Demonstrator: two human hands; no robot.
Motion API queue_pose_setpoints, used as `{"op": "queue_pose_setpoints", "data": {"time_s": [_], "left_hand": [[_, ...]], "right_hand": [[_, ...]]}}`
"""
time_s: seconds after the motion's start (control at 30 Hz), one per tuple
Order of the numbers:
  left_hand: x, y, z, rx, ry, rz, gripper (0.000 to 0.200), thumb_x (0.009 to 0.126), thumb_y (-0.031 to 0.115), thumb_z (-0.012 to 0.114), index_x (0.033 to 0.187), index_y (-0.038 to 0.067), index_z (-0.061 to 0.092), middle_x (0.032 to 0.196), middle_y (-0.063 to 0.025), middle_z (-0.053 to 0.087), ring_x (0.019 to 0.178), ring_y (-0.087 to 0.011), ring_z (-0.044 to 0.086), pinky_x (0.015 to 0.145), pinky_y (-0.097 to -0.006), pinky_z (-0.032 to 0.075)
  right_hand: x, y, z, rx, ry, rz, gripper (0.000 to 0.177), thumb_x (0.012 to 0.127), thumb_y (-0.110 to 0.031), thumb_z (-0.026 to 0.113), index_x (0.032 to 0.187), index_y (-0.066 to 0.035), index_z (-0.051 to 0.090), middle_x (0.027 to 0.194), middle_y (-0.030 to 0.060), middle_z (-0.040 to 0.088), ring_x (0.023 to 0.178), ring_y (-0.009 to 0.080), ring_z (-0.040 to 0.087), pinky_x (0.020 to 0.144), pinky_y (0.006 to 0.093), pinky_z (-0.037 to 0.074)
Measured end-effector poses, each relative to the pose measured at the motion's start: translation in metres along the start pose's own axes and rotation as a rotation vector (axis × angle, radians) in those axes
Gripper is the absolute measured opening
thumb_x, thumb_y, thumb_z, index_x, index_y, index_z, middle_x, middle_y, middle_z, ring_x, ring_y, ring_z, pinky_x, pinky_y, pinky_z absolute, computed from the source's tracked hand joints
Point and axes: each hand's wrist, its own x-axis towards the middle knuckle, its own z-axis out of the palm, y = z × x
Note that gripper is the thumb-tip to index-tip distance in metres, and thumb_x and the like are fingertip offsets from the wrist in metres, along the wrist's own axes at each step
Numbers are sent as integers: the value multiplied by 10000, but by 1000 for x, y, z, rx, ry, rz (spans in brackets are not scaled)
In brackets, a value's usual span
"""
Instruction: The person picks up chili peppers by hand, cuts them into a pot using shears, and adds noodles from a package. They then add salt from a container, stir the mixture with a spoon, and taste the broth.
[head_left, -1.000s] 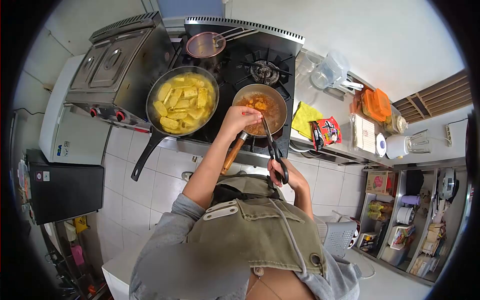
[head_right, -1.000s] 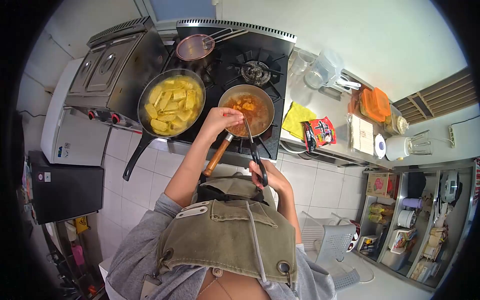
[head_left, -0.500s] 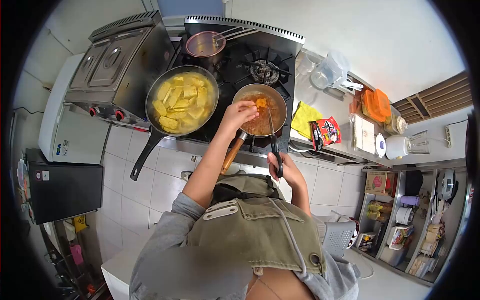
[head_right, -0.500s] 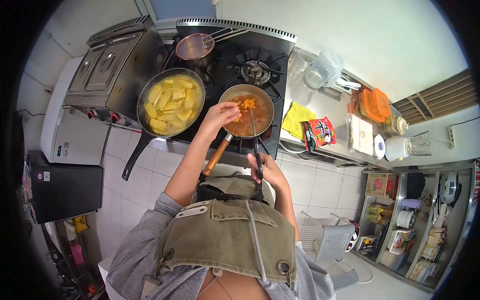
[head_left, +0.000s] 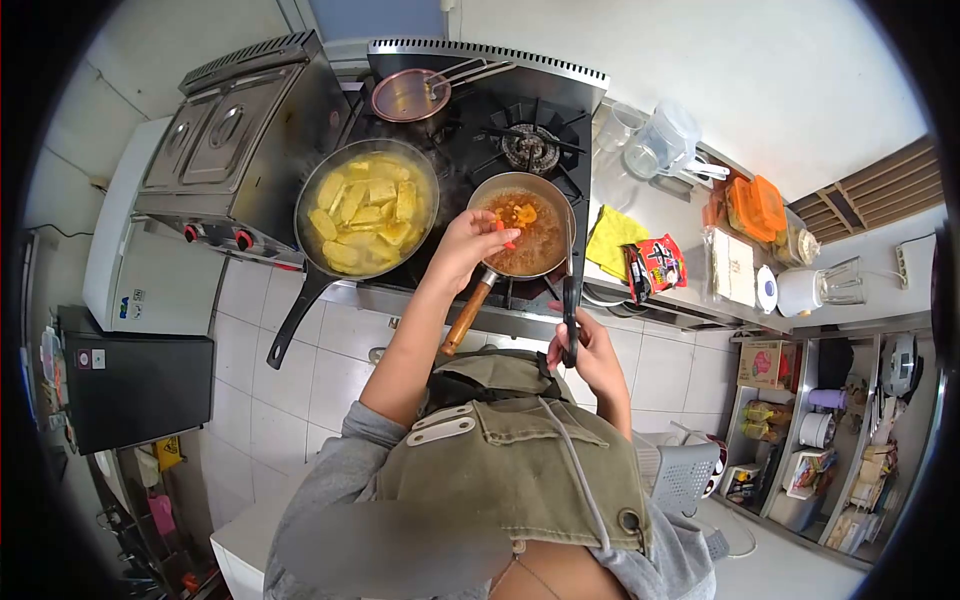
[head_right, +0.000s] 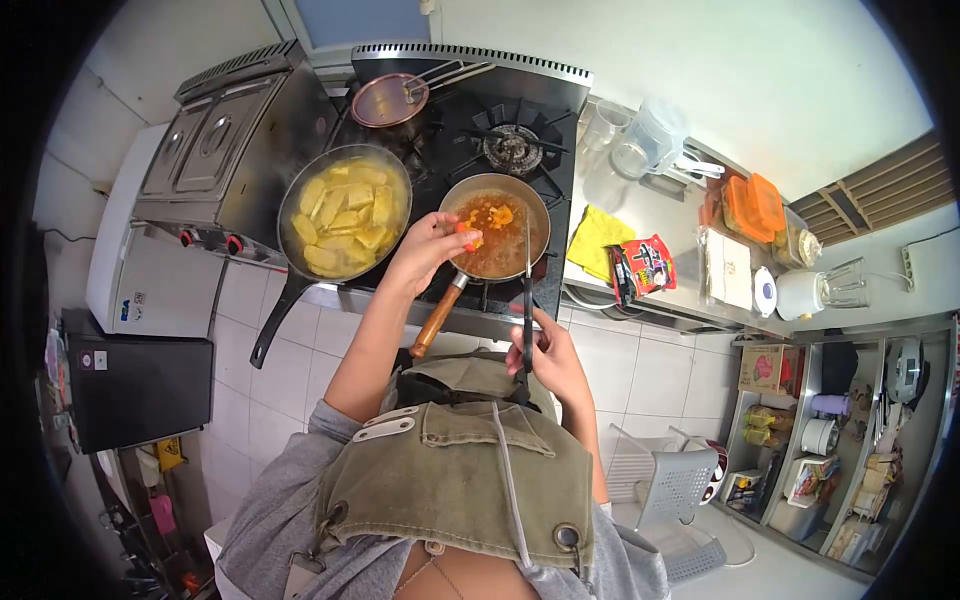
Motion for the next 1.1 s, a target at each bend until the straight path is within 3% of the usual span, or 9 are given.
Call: {"op": "queue_pose_setpoints", "data": {"time_s": [0.2, 0.33, 0.4, 0.53, 0.67, 0.73, 0.8, 0.83, 1.1], "left_hand": [[-6, 4, 4, -60, -73, -82, 258, 788, 66, 681, 1011, -26, 588, 908, -51, 606, 803, -109, 603, 715, -225, 501], [-16, 10, 6, 43, -65, 11, 265, 807, 74, 661, 1043, -23, 590, 903, -43, 624, 805, -89, 591, 709, -219, 494], [-23, 17, 2, 161, -129, 229, 273, 864, 103, 599, 1107, -14, 554, 950, -62, 630, 864, -115, 613, 742, -211, 487], [-52, 57, 15, 35, -125, 86, 298, 876, 109, 582, 1158, 21, 541, 1015, -53, 603, 864, -122, 615, 781, -224, 488], [-48, 39, 10, 78, -170, 150, 329, 879, 109, 578, 1188, 15, 519, 1035, -59, 591, 892, -139, 620, 751, -232, 508], [-45, 27, 10, 90, -168, 180, 296, 852, 72, 603, 1134, -1, 550, 998, -69, 609, 896, -140, 625, 731, -229, 513], [-41, 12, 12, 265, -38, 258, 258, 805, 23, 639, 1048, -44, 588, 886, -78, 645, 820, -121, 635, 704, -217, 511], [-37, 3, 14, 215, -1, 305, 195, 780, 16, 658, 962, -42, 619, 838, -72, 663, 795, -111, 641, 702, -211, 508], [-33, -11, 25, 325, 24, 300, 193, 792, -12, 639, 980, -47, 614, 862, -86, 655, 803, -123, 645, 724, -214, 513]], "right_hand": [[2, 6, 4, -58, 6, 45, 445, 888, -221, 584, 1248, -2, 439, 604, 48, 569, 525, 109, 557, 494, 236, 422], [-5, 13, 7, -29, -33, -7, 455, 896, -277, 564, 1235, -3, 433, 614, 46, 550, 541, 111, 543, 516, 245, 421], [-10, 9, 10, -16, -46, -34, 459, 903, -302, 546, 1230, -2, 428, 624, 46, 544, 564, 118, 549, 533, 251, 430], [-11, 0, 14, 35, -68, 10, 453, 901, -277, 554, 1234, 1, 423, 629, 50, 555, 569, 123, 554, 543, 252, 440], [-11, -1, 11, -27, -71, -20, 443, 894, -249, 554, 1238, -3, 424, 631, 31, 546, 567, 104, 535, 536, 241, 418], [-11, 3, 5, -87, -100, -42, 444, 888, -246, 557, 1238, -5, 425, 627, 14, 530, 563, 94, 517, 531, 235, 407], [-12, 12, 1, -62, -187, -51, 453, 878, -251, 565, 1239, -15, 428, 635, -19, 488, 570, 79, 477, 529, 223, 389], [-12, 11, 2, -71, -165, 26, 459, 873, -287, 573, 1227, -30, 435, 641, -38, 448, 572, 65, 438, 521, 214, 370], [-4, 21, 3, -13, -156, 60, 474, 869, -381, 567, 1184, -45, 453, 632, -52, 411, 553, 47, 390, 491, 206, 316]]}}
